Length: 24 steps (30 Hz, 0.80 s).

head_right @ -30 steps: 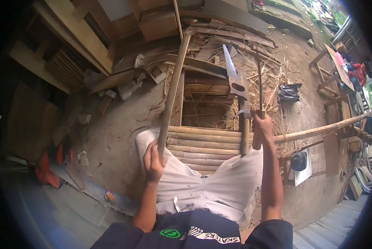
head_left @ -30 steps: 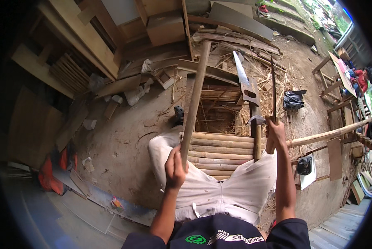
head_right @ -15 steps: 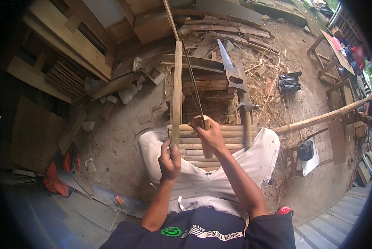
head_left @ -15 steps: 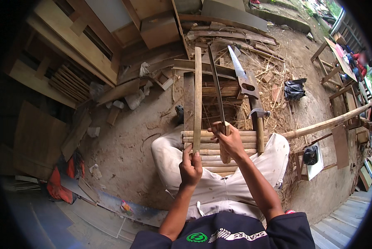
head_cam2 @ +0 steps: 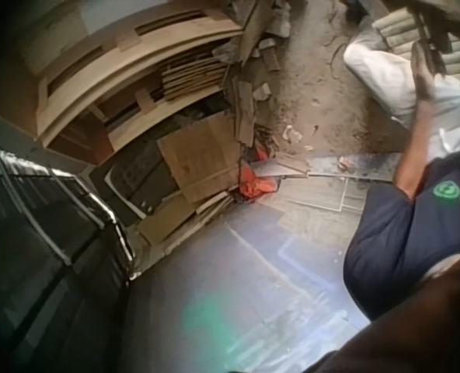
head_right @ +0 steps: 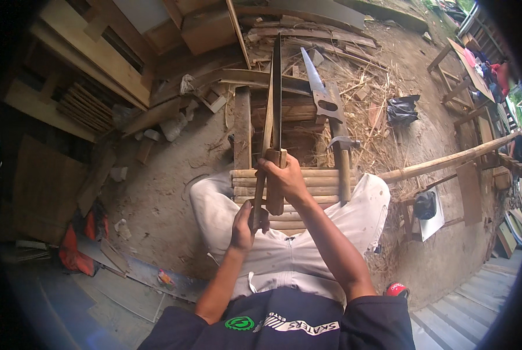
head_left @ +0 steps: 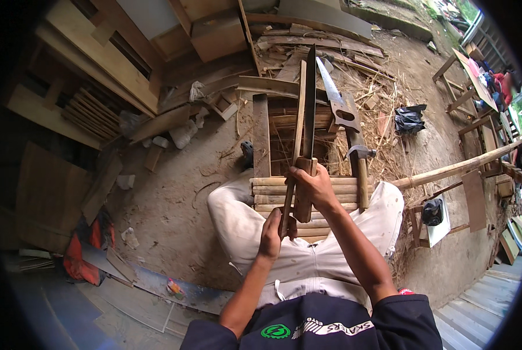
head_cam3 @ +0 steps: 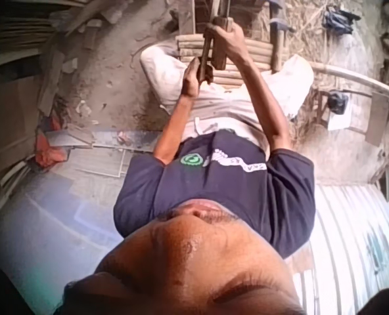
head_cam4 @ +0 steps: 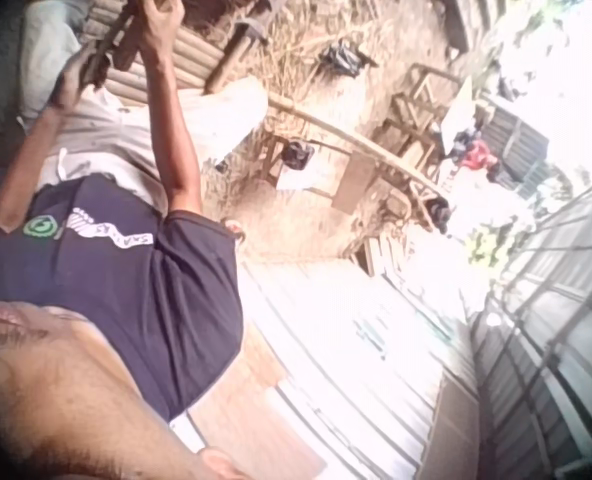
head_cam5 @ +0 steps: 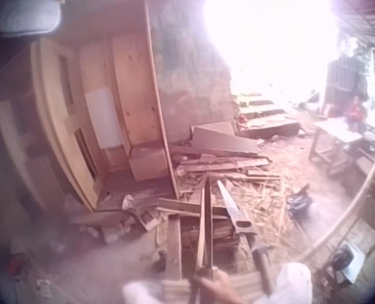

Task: The person sits on the ground and assembles a bamboo frame by hammering nails into bamboo slats. They repeatedly pick up nails, position them, and drive them in with a hammer. The person also uses a knife to trim or shape bamboo pieces during the process.

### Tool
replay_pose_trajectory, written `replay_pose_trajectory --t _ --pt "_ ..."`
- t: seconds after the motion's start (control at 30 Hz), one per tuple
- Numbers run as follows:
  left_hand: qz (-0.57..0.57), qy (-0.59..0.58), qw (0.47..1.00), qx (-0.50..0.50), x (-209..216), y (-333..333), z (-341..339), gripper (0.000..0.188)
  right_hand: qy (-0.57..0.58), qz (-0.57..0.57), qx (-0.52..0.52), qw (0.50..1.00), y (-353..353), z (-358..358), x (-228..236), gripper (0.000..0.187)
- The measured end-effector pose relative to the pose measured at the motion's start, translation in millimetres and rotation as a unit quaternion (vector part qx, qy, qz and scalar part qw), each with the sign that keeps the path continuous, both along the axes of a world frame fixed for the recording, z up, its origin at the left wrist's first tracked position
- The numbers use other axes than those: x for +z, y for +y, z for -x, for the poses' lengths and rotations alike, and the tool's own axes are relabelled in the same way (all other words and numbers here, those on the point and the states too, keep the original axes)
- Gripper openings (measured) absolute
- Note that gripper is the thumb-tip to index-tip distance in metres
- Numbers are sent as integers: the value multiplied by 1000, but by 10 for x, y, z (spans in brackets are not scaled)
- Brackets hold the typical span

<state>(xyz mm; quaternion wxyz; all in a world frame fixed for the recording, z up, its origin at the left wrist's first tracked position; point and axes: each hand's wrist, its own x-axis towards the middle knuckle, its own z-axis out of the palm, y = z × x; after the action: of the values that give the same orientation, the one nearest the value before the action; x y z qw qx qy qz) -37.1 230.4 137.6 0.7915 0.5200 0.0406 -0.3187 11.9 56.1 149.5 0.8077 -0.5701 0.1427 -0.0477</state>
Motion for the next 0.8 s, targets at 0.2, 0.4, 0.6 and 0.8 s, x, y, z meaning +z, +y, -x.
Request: replay_pose_trajectory --t 0.2,0.4,0.6,0.8 --pt "6 24 999 -22 79 -26 -28 33 -4 14 24 1000 -27 -1 5 24" --pt "70 104 992 -27 113 -15 17 33 20 -5 36 999 -17 -52 -87 24" --pt "33 35 998 35 166 24 -217 27 37 315 -8 948 -126 143 -49 29" --pt "52 -19 998 27 278 32 -387 22 -57 479 95 871 -82 432 -39 28"
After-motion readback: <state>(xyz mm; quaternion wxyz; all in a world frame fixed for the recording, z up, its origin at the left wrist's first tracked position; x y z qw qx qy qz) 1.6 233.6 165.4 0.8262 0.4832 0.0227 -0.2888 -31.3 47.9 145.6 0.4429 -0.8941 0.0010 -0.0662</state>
